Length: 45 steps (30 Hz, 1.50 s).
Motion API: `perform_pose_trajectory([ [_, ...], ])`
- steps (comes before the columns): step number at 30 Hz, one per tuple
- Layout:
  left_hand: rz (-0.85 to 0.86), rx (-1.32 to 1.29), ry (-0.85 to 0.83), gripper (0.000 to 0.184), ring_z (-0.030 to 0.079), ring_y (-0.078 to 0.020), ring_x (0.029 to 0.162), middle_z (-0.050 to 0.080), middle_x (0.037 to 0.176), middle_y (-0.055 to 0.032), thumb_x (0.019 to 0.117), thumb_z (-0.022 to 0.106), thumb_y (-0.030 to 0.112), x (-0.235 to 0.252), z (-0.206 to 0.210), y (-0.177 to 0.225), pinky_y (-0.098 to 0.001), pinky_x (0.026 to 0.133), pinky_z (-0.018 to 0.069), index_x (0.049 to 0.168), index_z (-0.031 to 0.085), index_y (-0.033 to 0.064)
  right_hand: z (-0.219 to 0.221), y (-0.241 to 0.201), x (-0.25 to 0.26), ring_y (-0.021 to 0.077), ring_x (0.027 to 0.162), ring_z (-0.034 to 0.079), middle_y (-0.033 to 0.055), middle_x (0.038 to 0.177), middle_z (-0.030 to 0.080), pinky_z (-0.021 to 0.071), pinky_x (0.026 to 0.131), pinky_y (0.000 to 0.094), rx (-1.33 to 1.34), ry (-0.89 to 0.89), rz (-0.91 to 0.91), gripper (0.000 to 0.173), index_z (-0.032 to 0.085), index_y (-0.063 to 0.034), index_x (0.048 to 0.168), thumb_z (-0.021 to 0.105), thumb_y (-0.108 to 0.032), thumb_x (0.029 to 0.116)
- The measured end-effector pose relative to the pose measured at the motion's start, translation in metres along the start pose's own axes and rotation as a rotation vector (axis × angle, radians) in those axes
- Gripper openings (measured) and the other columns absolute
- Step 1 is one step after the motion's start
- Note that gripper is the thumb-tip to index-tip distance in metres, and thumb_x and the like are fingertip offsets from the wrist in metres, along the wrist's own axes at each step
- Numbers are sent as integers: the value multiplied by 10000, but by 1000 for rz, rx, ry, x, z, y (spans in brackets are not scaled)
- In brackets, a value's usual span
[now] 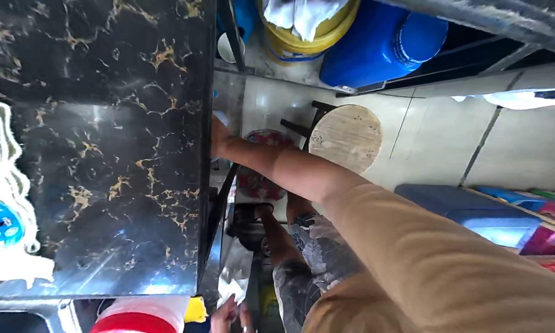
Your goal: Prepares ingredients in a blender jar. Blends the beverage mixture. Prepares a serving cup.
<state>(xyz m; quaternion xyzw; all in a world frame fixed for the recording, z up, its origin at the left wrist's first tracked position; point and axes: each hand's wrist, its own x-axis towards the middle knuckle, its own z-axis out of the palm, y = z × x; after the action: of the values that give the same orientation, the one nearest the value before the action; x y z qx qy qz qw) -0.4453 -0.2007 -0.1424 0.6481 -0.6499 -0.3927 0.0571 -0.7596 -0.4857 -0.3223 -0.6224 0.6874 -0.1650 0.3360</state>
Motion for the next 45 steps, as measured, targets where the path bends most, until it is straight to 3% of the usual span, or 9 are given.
perform_pose_trajectory([
  [4, -85, -380, -177, 309, 679, -86, 940, 711, 1056, -22, 978, 631, 179, 73, 48, 58, -292, 862, 582, 1235, 658, 9, -13, -5, -44, 400, 1262, 570, 261, 1290, 633, 469, 1082, 499, 293, 553, -15, 572, 735, 7, 1149, 877, -289, 681],
  [6, -175, -539, -271, 404, 686, -148, 1038, 704, 1158, -81, 1011, 598, 220, 117, 76, 92, -352, 904, 591, 1339, 589, -16, -27, 2, -84, 308, 1199, 589, 218, 1318, 576, 565, 967, 430, 597, 753, 124, 661, 647, -5, 1320, 873, -227, 740],
  [10, -356, -931, -483, 938, 585, -248, 1266, 529, 1470, -132, 866, 755, 461, 179, 134, 141, -437, 1021, 534, 1578, 282, 73, -34, 24, -214, 232, 1169, 636, 85, 1358, 595, 579, 959, 474, 1235, 616, 367, 560, 437, -175, 1496, 653, -291, 993],
  [14, -375, -1119, -444, 771, 643, -238, 1121, 644, 1248, -150, 810, 826, 268, 174, 161, 151, -425, 983, 547, 1422, 439, 3, -23, 39, -291, 215, 1155, 617, 75, 1241, 634, 526, 1009, 439, 1296, 489, 438, 482, 516, -101, 1379, 655, -315, 970],
  [18, -135, -573, -384, 868, 653, -184, 1160, 644, 1276, -167, 738, 896, 188, 133, 138, 110, -351, 1004, 569, 1422, 429, -71, -25, 61, -232, 239, 1043, 660, 149, 1220, 638, 576, 885, 444, 946, 422, 762, 436, 546, -46, 1371, 631, -269, 1005],
  [25, 4, -597, -238, 1000, 630, -143, 1196, 634, 1314, -53, 625, 980, 333, 32, 49, 65, -355, 1034, 548, 1414, 417, 83, 19, 31, -15, 389, 1392, 476, 217, 1462, 541, 371, 1167, 545, 159, -7, 81, 463, 661, -50, 1330, 748, -254, 924],
  [30, 140, -600, -19, 854, 606, -48, 1181, 639, 1263, 69, 704, 926, 437, 26, 10, 93, -270, 1024, 514, 1383, 482, 169, -32, -12, -7, 372, 1496, 356, 255, 1549, 456, 209, 1265, 447, 72, -285, 181, 465, 503, 73, 1455, 576, -81, 1022],
  [39, 306, -682, 189, 931, 554, -84, 1247, 575, 1327, 112, 652, 949, 450, 45, -29, 100, -282, 1067, 475, 1425, 446, 327, -62, -41, -17, 301, 1424, 465, 214, 1492, 535, 301, 1211, 407, 223, -364, 287, 444, 530, 67, 1432, 588, -121, 1034],
  [45, 437, -455, 385, 888, 587, -114, 1204, 579, 1316, 67, 743, 884, 466, 100, -47, 114, -301, 1007, 517, 1439, 381, 241, -38, -5, -48, 408, 1283, 567, 262, 1318, 627, 443, 1107, 535, 142, 396, 124, 603, 669, 8, 1274, 838, -280, 773],
])
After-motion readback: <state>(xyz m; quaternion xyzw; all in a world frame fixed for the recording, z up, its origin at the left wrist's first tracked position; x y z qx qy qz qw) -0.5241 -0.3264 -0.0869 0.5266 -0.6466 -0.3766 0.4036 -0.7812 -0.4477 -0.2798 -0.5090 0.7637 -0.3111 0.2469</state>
